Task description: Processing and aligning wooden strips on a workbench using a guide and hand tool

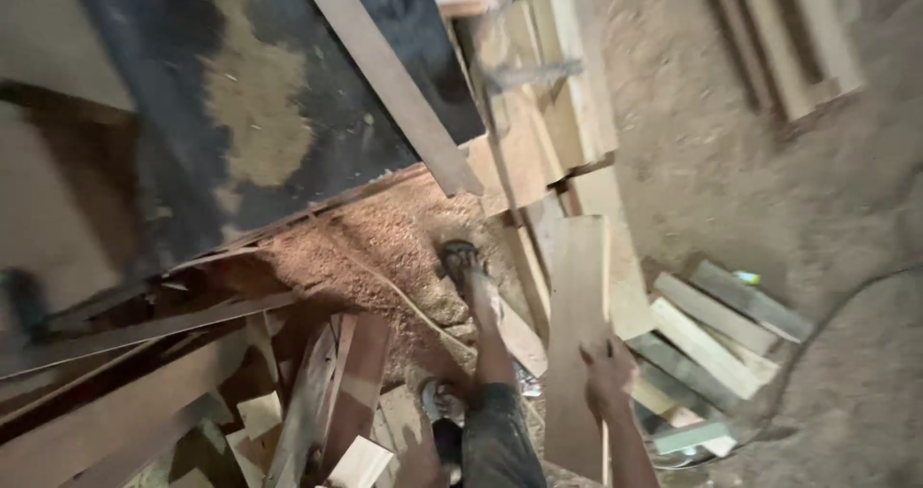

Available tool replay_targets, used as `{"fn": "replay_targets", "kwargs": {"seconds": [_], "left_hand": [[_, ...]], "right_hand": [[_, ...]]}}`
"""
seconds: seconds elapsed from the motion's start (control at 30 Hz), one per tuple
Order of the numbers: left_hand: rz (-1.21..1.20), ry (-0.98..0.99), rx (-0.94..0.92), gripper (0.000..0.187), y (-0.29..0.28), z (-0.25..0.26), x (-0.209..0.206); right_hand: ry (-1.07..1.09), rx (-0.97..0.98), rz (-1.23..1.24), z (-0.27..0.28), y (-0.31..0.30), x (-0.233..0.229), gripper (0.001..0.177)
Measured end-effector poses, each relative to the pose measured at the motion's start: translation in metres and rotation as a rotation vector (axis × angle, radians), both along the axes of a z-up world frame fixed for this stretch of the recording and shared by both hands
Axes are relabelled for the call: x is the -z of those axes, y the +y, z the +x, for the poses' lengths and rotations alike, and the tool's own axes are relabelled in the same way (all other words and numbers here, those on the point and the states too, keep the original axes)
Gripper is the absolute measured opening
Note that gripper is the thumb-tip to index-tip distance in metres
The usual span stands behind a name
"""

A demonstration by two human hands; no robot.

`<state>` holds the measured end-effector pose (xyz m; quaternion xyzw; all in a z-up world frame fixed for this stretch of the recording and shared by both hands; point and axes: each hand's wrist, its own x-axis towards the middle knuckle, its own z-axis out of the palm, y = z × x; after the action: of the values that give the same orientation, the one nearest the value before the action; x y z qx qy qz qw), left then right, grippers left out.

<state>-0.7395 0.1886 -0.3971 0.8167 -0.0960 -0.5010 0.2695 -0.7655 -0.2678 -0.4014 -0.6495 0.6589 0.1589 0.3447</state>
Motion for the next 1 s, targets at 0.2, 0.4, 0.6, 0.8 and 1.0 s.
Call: {"fn": "replay_targets", "kwargs": {"seconds": [0.2, 0.4, 0.6, 0.8, 1.0], "left_hand": [[-0.188, -0.158, -0.065, 0.085, -0.166, 0.131, -0.180], [-0.551, 0.000, -0.117, 0.098, -0.204, 0.156, -0.408], [-0.741, 0.027, -0.355, 0.119, -0.164, 0.165, -0.436], [-0.599, 0.103, -0.843, 0.100, -0.147, 0.188, -0.275], [-0.304, -0.279, -0.837, 0.107, -0.166, 0.206, -0.326]], "right_hand": [[-0.796, 0.369, 0.317, 0.055, -0.035, -0.220, 0.040], [-1.468, -0.013, 1.518, 0.127, -0.039, -0.250, 0.077], [-1.402, 0.037, 0.662, 0.238, 0.043, -0.394, 0.027], [-0.754, -0.457, 0.464, 0.358, 0.090, -0.412, 0.074], [-0.591, -0.795, 0.205, 0.417, 0.140, -0.413, 0.039]]}}
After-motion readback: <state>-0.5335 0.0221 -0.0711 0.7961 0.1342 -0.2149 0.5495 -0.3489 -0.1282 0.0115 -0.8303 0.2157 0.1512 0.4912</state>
